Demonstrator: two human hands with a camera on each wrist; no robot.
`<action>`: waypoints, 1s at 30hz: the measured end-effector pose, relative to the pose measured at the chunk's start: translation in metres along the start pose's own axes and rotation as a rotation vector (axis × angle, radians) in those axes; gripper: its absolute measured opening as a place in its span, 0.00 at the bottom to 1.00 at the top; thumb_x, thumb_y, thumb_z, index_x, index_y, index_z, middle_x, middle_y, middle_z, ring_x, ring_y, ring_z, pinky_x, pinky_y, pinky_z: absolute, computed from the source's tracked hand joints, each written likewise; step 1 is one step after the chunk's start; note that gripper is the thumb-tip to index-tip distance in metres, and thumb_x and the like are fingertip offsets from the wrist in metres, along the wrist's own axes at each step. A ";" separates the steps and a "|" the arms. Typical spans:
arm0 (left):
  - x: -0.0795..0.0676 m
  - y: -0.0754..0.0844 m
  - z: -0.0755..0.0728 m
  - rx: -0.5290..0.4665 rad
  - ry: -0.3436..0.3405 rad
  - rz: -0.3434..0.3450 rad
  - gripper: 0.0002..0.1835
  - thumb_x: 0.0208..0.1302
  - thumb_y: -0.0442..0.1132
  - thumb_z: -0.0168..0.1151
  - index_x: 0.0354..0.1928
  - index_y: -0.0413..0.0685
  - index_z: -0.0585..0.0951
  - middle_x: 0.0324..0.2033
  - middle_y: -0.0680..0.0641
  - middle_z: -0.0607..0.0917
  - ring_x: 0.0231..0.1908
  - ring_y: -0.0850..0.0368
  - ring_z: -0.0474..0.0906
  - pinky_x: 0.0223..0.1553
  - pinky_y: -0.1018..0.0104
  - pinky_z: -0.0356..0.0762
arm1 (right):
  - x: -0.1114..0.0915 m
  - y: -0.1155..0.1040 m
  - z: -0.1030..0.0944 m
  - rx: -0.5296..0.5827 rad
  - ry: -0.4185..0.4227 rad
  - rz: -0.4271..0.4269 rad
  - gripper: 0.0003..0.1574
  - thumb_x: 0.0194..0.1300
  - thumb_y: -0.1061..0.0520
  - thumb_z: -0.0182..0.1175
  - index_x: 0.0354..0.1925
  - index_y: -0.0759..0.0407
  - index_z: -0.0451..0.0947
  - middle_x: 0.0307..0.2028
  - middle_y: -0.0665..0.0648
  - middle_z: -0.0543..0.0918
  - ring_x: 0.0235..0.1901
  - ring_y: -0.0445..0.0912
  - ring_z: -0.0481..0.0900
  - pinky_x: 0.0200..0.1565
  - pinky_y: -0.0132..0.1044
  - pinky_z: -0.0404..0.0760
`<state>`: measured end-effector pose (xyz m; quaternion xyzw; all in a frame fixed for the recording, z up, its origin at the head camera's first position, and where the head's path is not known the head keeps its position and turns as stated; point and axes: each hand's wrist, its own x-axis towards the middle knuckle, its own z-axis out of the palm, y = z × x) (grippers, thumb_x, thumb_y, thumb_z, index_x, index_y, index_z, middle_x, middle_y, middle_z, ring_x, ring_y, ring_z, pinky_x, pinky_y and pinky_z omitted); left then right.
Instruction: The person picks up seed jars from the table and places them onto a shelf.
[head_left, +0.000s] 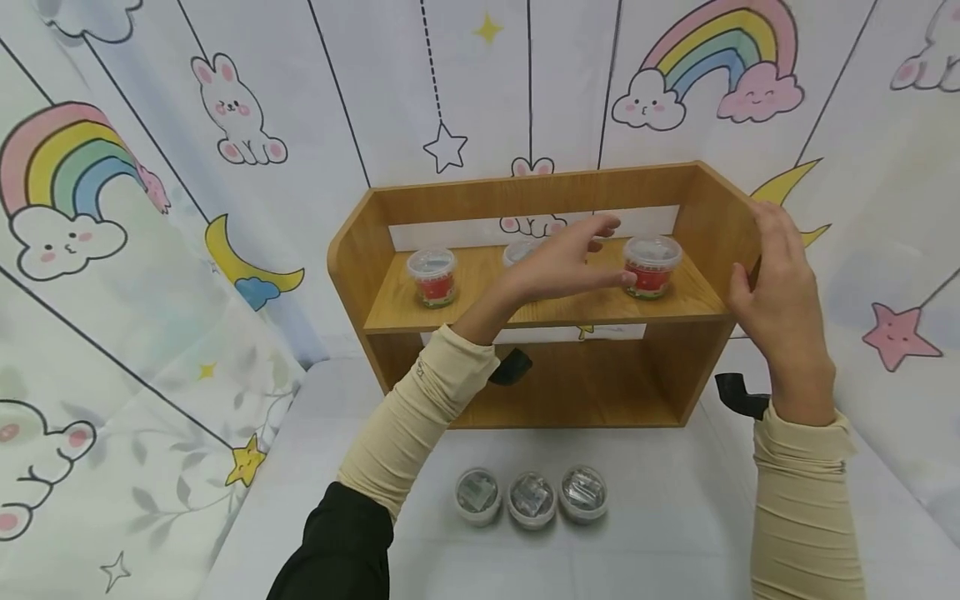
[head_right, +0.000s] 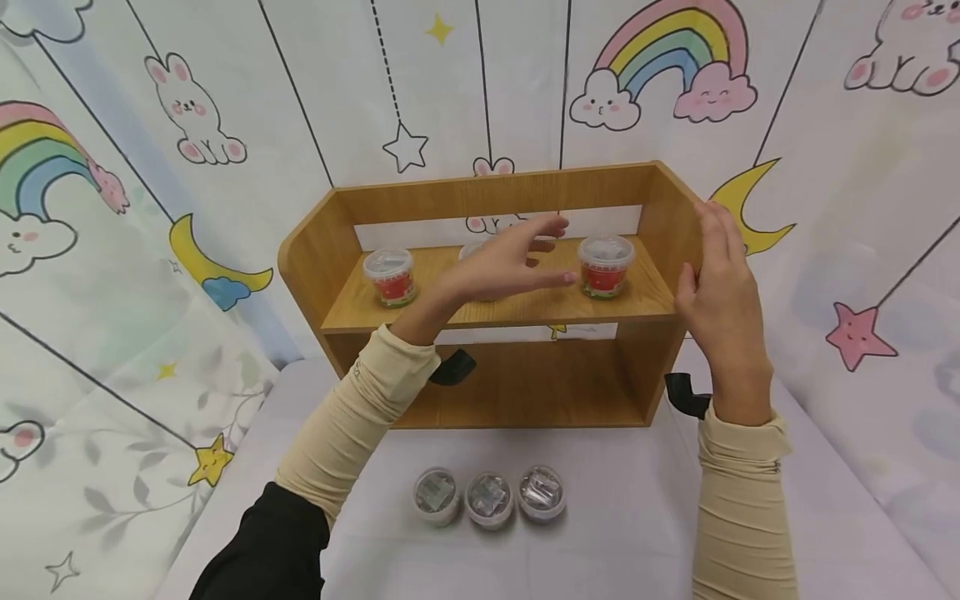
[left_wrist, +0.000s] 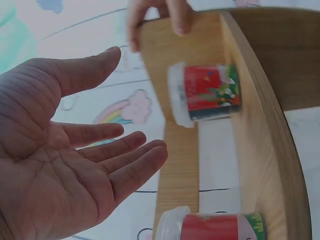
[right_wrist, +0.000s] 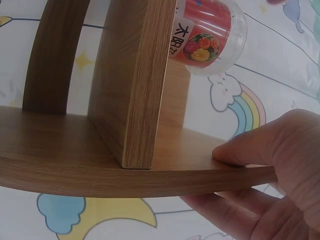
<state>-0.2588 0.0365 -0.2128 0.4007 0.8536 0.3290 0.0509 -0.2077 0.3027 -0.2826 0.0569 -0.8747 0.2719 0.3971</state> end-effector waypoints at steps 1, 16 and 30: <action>-0.006 -0.001 0.000 -0.020 0.005 0.011 0.42 0.64 0.51 0.67 0.73 0.44 0.59 0.70 0.47 0.66 0.66 0.55 0.66 0.62 0.68 0.68 | 0.000 0.000 0.000 0.001 -0.002 0.000 0.48 0.64 0.72 0.56 0.76 0.47 0.54 0.74 0.53 0.58 0.68 0.59 0.63 0.57 0.65 0.67; -0.067 -0.010 0.005 -0.080 -0.003 0.068 0.40 0.63 0.48 0.69 0.72 0.44 0.62 0.69 0.46 0.67 0.65 0.56 0.67 0.63 0.63 0.69 | 0.000 0.000 0.002 -0.002 0.009 -0.017 0.48 0.63 0.72 0.57 0.75 0.48 0.56 0.73 0.54 0.60 0.68 0.58 0.64 0.57 0.65 0.67; -0.121 -0.038 0.021 -0.109 0.012 0.060 0.39 0.63 0.49 0.69 0.72 0.45 0.64 0.68 0.46 0.69 0.65 0.54 0.68 0.62 0.60 0.70 | 0.002 -0.001 0.000 -0.008 0.010 -0.022 0.47 0.63 0.72 0.57 0.75 0.49 0.57 0.72 0.54 0.61 0.68 0.58 0.64 0.57 0.65 0.67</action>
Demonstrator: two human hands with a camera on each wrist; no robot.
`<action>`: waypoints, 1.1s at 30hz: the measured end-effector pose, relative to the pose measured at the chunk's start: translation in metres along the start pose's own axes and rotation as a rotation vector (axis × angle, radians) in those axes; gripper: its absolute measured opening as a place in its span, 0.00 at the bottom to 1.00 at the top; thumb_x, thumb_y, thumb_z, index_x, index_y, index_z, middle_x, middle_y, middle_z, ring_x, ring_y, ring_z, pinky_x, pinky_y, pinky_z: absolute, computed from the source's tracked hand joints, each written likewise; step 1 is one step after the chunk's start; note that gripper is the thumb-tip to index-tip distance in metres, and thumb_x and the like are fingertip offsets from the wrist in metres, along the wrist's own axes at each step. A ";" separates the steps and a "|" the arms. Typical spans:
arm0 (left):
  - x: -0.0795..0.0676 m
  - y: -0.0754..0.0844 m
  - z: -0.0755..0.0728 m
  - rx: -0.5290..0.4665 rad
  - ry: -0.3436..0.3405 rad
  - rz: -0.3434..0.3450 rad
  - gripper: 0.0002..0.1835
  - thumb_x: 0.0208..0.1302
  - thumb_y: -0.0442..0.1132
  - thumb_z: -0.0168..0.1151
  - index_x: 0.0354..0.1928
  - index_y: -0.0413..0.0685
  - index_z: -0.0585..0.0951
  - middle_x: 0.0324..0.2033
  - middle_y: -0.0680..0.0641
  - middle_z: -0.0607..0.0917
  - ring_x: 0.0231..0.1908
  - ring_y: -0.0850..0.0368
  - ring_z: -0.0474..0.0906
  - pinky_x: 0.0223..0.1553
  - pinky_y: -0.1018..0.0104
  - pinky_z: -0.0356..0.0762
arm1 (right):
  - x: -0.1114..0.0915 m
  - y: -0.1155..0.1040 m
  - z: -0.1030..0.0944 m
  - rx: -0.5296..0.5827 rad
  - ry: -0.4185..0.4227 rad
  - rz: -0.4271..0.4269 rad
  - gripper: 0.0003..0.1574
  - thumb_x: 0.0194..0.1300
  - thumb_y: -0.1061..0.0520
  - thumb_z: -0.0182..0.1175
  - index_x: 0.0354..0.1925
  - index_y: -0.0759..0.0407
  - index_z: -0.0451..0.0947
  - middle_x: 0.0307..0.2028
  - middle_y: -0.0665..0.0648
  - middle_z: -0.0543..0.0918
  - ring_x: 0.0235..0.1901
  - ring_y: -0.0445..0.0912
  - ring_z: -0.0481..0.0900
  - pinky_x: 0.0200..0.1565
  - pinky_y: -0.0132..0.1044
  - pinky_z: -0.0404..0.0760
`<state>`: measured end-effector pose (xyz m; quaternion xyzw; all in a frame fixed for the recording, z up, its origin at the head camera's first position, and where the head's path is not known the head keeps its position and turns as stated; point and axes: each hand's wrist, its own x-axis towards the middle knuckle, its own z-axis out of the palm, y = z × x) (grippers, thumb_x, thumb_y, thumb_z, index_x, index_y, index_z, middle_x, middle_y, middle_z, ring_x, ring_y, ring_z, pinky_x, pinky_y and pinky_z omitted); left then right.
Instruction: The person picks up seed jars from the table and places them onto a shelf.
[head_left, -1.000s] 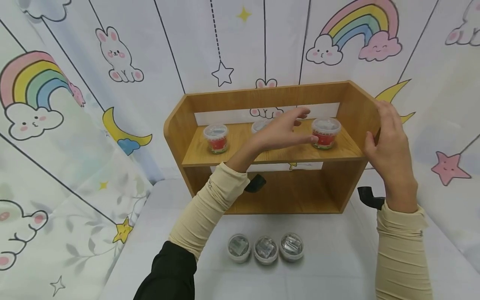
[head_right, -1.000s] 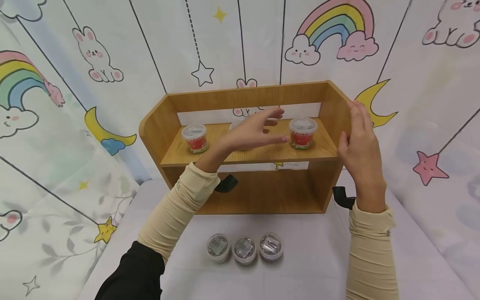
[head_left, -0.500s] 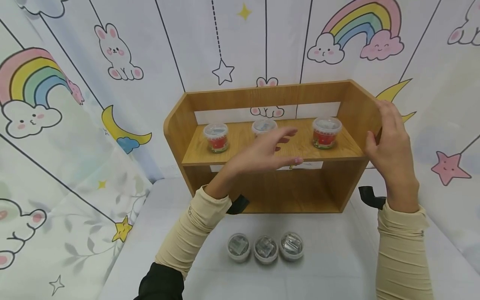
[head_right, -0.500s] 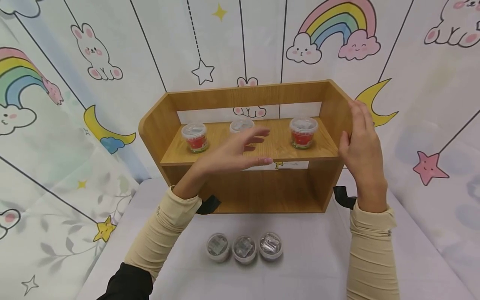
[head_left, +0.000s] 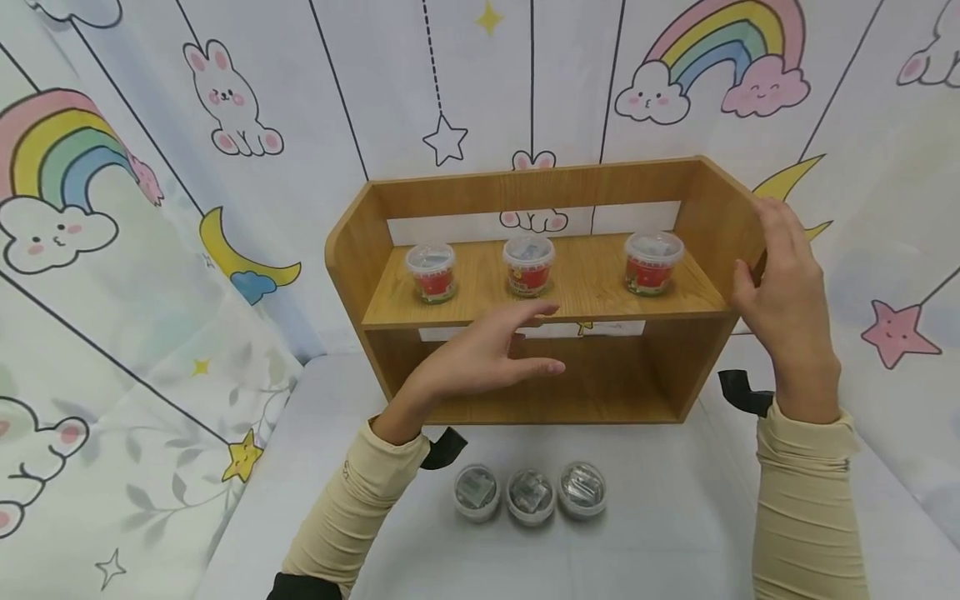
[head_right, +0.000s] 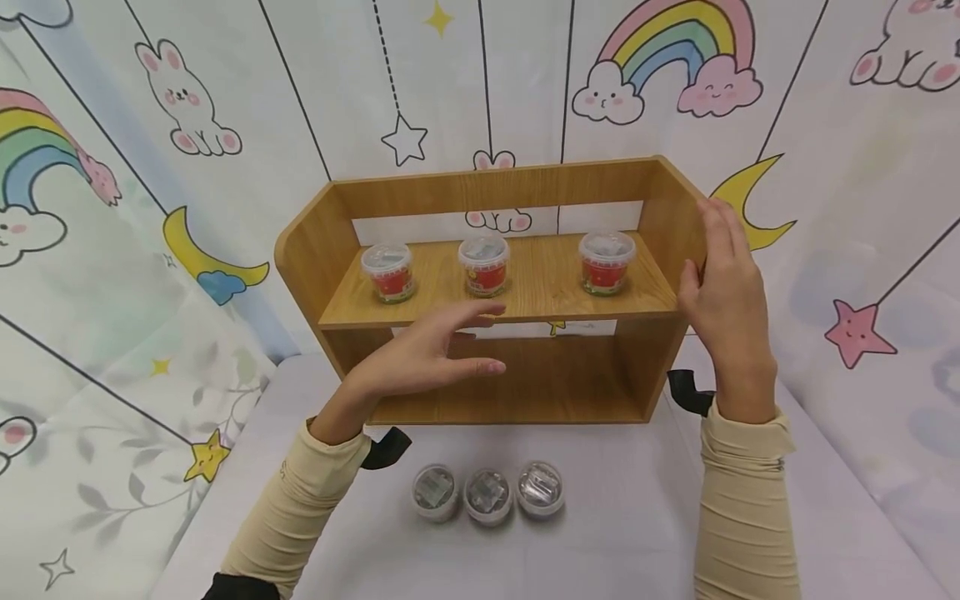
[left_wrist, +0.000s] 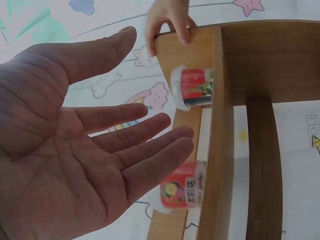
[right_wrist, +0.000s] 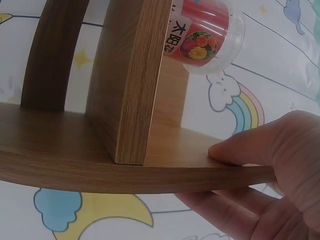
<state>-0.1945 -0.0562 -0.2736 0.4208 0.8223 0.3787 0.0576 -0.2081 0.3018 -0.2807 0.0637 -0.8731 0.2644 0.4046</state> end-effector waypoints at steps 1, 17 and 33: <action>-0.004 -0.003 0.001 -0.003 0.002 0.002 0.39 0.63 0.49 0.69 0.72 0.45 0.64 0.68 0.47 0.69 0.65 0.54 0.68 0.63 0.60 0.69 | 0.000 0.000 0.000 -0.002 0.001 0.001 0.47 0.63 0.72 0.57 0.75 0.49 0.57 0.72 0.54 0.61 0.68 0.57 0.64 0.57 0.64 0.67; -0.065 -0.061 0.016 -0.014 -0.016 -0.116 0.41 0.60 0.51 0.71 0.71 0.50 0.65 0.68 0.54 0.68 0.67 0.62 0.63 0.65 0.63 0.64 | 0.004 -0.003 0.000 -0.005 0.016 0.000 0.45 0.64 0.72 0.56 0.75 0.50 0.57 0.72 0.53 0.62 0.68 0.56 0.64 0.58 0.63 0.67; -0.108 -0.103 0.044 -0.061 -0.076 -0.164 0.43 0.56 0.49 0.75 0.71 0.50 0.65 0.68 0.52 0.68 0.67 0.55 0.65 0.64 0.56 0.68 | 0.002 -0.002 0.002 -0.010 0.005 0.032 0.45 0.64 0.71 0.56 0.75 0.50 0.57 0.73 0.52 0.61 0.69 0.54 0.63 0.58 0.63 0.67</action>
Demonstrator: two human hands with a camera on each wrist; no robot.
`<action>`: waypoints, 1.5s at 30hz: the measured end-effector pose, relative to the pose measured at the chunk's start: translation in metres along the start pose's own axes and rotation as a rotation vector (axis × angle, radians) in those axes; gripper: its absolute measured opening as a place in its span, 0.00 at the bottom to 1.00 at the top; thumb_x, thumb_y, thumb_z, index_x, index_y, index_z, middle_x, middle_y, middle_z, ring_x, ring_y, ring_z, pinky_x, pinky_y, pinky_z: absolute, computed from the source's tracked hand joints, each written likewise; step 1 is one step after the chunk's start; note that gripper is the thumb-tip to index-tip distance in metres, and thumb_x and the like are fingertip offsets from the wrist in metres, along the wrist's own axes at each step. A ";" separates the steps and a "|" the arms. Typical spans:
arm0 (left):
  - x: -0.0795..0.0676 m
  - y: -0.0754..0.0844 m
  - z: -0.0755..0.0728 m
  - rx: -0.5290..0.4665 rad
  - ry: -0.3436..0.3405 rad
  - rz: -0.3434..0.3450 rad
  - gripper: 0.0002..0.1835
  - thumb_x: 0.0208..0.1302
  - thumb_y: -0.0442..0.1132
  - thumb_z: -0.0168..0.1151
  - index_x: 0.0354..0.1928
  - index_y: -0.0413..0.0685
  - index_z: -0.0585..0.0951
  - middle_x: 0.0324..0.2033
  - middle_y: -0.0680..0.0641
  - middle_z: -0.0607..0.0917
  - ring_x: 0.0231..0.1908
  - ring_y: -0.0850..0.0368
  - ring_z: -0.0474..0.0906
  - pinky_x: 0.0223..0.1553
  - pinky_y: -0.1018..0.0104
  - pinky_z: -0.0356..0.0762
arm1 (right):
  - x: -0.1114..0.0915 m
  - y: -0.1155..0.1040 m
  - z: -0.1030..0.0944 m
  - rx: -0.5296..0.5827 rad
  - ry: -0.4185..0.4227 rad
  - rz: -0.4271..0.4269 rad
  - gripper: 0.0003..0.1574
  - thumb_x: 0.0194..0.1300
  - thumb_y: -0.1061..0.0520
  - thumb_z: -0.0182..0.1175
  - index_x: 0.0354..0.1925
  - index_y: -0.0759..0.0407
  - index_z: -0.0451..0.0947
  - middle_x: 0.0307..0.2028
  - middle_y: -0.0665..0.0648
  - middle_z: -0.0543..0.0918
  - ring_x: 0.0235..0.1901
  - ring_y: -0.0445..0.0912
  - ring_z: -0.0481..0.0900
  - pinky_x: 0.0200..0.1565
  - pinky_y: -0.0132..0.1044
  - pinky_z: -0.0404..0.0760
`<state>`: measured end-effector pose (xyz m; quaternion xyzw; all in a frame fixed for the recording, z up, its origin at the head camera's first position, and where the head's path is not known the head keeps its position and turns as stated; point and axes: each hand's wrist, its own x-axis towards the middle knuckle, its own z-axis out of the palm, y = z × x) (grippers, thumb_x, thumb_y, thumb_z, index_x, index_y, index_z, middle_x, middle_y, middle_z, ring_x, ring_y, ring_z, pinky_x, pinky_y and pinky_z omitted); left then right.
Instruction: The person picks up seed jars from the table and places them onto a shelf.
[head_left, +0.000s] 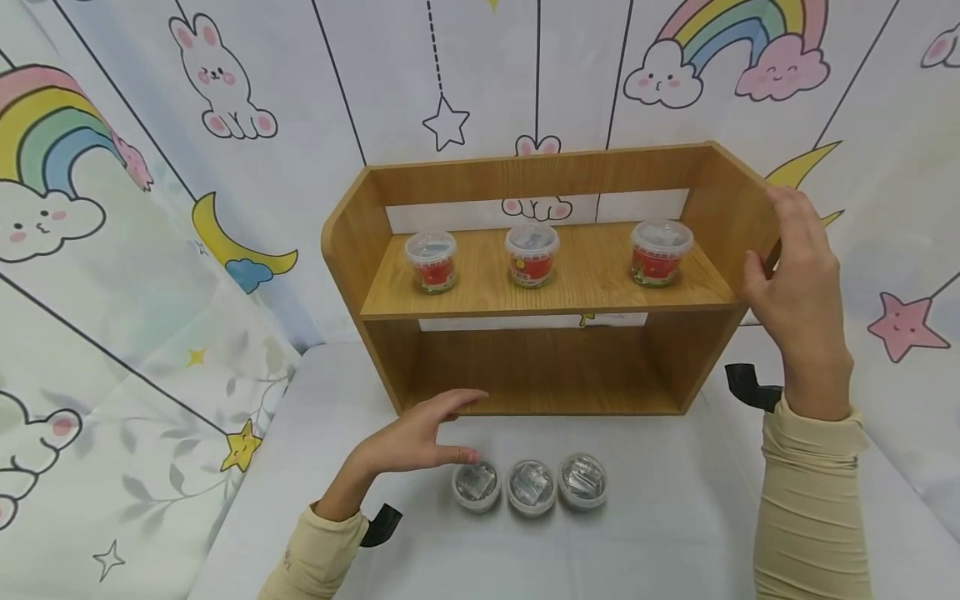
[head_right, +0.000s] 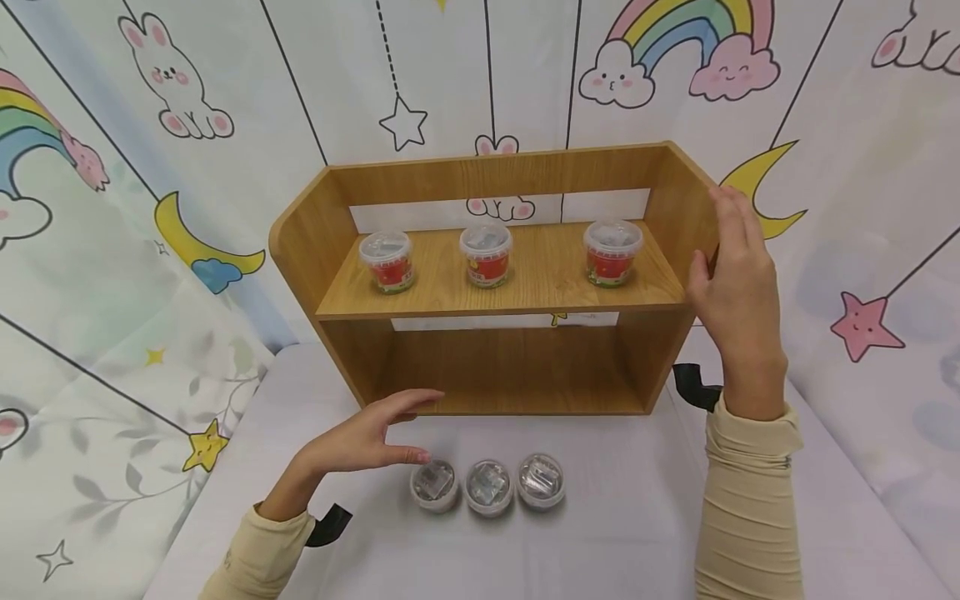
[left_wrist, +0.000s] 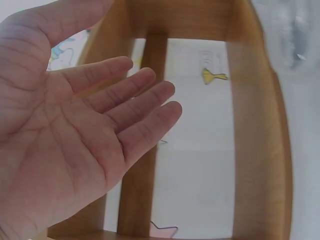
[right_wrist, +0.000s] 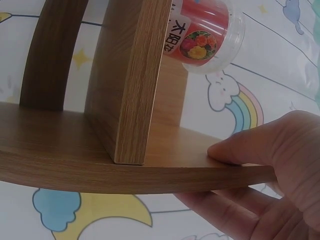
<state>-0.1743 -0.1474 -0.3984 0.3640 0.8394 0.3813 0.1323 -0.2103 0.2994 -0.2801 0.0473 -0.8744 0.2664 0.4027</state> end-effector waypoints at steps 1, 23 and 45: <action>-0.001 -0.002 0.001 -0.010 -0.007 0.000 0.43 0.56 0.48 0.75 0.71 0.49 0.65 0.68 0.52 0.68 0.67 0.55 0.65 0.64 0.56 0.68 | 0.000 0.000 0.000 -0.002 0.000 0.001 0.45 0.64 0.71 0.56 0.75 0.49 0.57 0.73 0.52 0.61 0.69 0.54 0.63 0.57 0.63 0.67; -0.005 -0.045 0.019 -0.134 -0.210 -0.001 0.48 0.52 0.47 0.78 0.73 0.50 0.62 0.70 0.52 0.66 0.69 0.54 0.62 0.66 0.48 0.63 | 0.000 0.002 0.000 0.009 0.006 -0.004 0.45 0.64 0.71 0.57 0.75 0.48 0.57 0.73 0.52 0.61 0.69 0.54 0.64 0.55 0.65 0.68; -0.011 -0.079 0.048 -0.223 -0.273 0.014 0.46 0.52 0.38 0.78 0.71 0.41 0.64 0.66 0.45 0.71 0.65 0.55 0.66 0.64 0.61 0.66 | 0.000 0.002 0.000 0.009 0.013 -0.014 0.45 0.64 0.71 0.57 0.75 0.49 0.58 0.72 0.52 0.62 0.68 0.54 0.64 0.56 0.64 0.68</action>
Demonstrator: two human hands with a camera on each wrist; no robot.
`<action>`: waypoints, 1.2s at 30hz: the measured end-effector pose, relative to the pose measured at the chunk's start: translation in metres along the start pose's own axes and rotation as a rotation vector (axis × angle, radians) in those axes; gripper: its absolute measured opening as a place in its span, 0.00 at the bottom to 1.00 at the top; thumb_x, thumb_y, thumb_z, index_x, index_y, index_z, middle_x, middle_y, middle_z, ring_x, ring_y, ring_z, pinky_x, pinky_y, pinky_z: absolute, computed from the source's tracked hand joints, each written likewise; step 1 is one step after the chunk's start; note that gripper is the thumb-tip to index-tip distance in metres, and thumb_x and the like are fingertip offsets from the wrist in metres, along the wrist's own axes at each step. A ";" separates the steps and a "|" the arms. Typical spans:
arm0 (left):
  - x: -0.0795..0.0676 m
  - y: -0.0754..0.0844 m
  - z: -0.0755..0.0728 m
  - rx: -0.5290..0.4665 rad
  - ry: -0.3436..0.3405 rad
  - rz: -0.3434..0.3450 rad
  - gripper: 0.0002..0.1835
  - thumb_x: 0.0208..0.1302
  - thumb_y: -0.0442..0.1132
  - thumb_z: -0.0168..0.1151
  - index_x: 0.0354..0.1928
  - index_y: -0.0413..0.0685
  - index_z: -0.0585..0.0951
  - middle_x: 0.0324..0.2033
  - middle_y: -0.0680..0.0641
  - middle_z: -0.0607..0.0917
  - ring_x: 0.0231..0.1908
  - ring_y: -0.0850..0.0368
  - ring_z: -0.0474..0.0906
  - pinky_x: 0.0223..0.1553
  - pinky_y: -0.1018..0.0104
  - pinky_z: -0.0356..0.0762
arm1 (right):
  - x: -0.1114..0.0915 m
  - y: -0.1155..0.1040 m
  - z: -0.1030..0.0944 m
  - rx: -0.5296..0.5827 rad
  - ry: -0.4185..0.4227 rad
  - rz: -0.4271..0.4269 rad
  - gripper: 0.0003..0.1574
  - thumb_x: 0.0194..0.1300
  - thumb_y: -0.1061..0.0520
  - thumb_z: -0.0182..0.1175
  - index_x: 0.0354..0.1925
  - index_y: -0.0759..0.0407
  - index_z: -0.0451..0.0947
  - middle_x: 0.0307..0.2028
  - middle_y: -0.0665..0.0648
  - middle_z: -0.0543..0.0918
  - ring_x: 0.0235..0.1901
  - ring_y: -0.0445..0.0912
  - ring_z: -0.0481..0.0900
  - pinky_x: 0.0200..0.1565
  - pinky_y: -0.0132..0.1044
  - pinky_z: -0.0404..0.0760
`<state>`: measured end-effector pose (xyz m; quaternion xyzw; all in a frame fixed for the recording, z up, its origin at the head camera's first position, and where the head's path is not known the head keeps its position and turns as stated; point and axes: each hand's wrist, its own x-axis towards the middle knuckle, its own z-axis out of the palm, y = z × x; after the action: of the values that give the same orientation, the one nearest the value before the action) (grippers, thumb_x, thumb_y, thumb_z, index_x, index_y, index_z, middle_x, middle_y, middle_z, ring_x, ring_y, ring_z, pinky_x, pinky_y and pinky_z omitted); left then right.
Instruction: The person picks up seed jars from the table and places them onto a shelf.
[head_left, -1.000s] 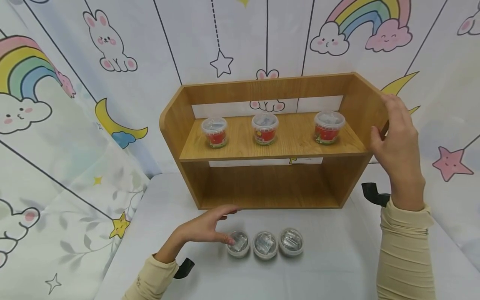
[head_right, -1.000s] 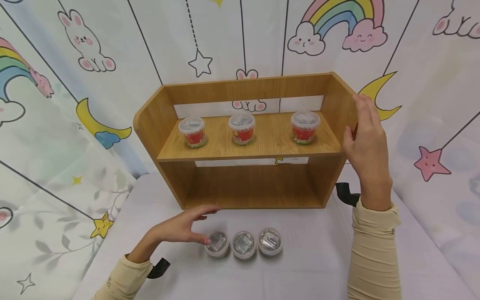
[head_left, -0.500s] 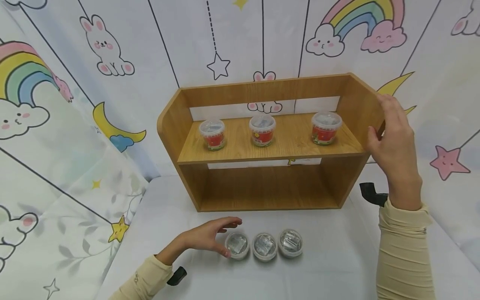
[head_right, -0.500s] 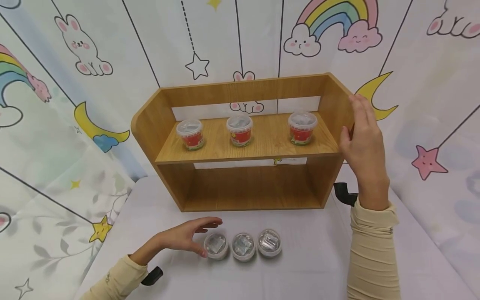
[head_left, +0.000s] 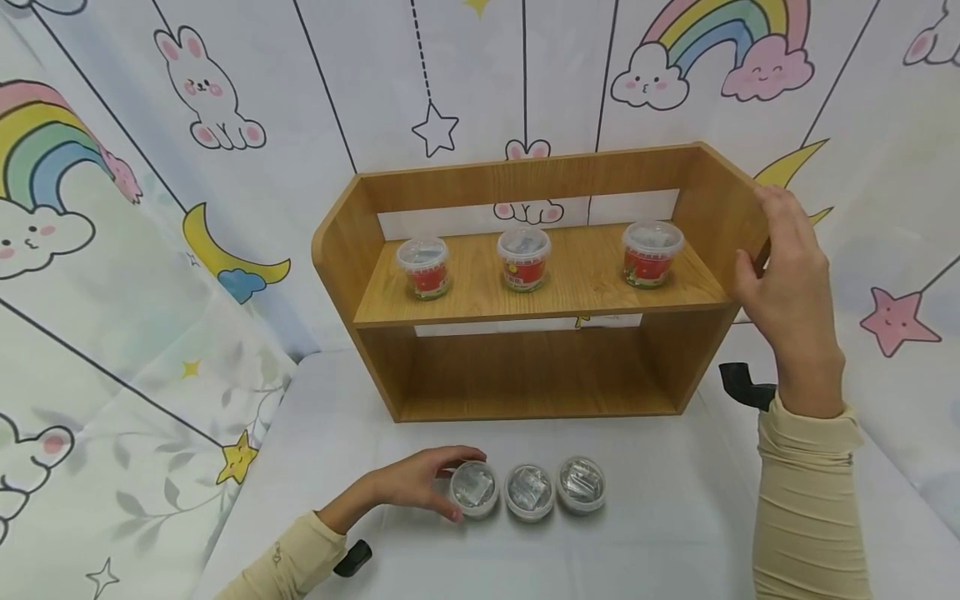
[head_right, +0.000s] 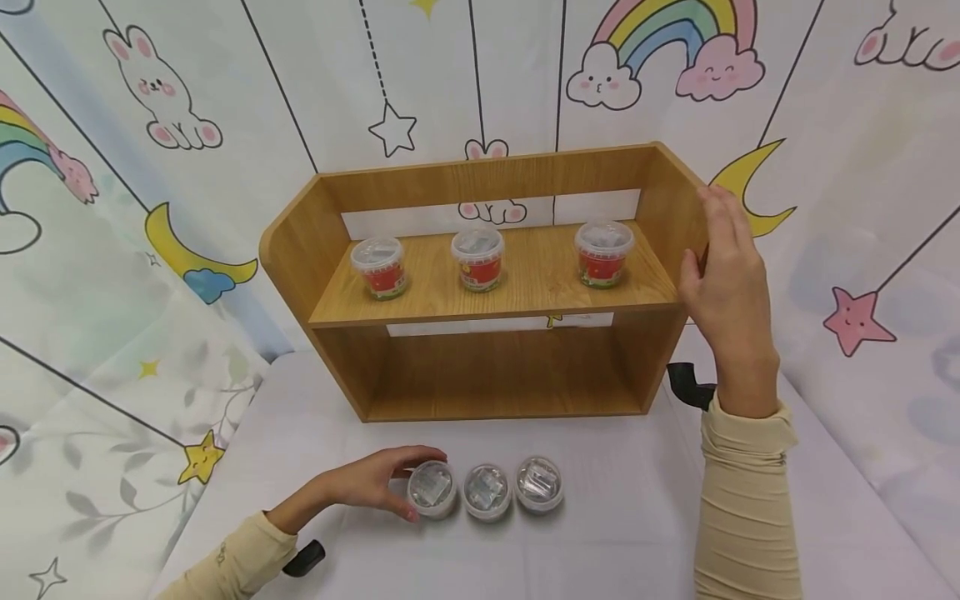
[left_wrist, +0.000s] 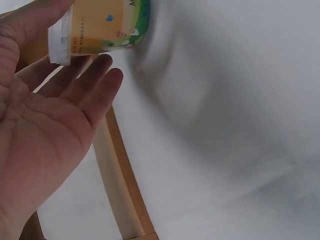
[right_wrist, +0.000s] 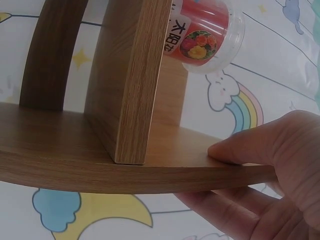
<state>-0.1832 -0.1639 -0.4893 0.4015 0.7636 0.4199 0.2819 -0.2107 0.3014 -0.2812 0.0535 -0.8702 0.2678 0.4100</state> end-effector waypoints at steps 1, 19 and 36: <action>0.000 -0.001 0.002 0.007 0.005 0.006 0.45 0.52 0.38 0.78 0.71 0.41 0.64 0.66 0.46 0.71 0.65 0.56 0.67 0.64 0.61 0.67 | 0.000 0.000 0.000 0.002 0.000 -0.001 0.45 0.64 0.71 0.57 0.75 0.49 0.58 0.72 0.52 0.62 0.68 0.55 0.64 0.55 0.65 0.68; 0.004 0.001 -0.019 0.052 0.100 -0.033 0.45 0.53 0.45 0.78 0.70 0.42 0.66 0.63 0.54 0.73 0.63 0.57 0.70 0.63 0.62 0.68 | 0.001 -0.001 -0.002 -0.005 0.007 -0.009 0.45 0.64 0.70 0.56 0.75 0.49 0.57 0.73 0.52 0.61 0.69 0.54 0.63 0.56 0.64 0.68; 0.021 -0.006 -0.060 0.027 0.331 -0.052 0.39 0.53 0.38 0.77 0.67 0.47 0.69 0.59 0.48 0.76 0.59 0.49 0.73 0.59 0.53 0.74 | -0.001 0.001 0.000 -0.002 -0.008 -0.004 0.45 0.64 0.71 0.57 0.75 0.49 0.57 0.73 0.52 0.61 0.70 0.52 0.61 0.56 0.64 0.68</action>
<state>-0.2426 -0.1728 -0.4672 0.3107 0.8154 0.4622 0.1578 -0.2102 0.3019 -0.2823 0.0560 -0.8719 0.2661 0.4072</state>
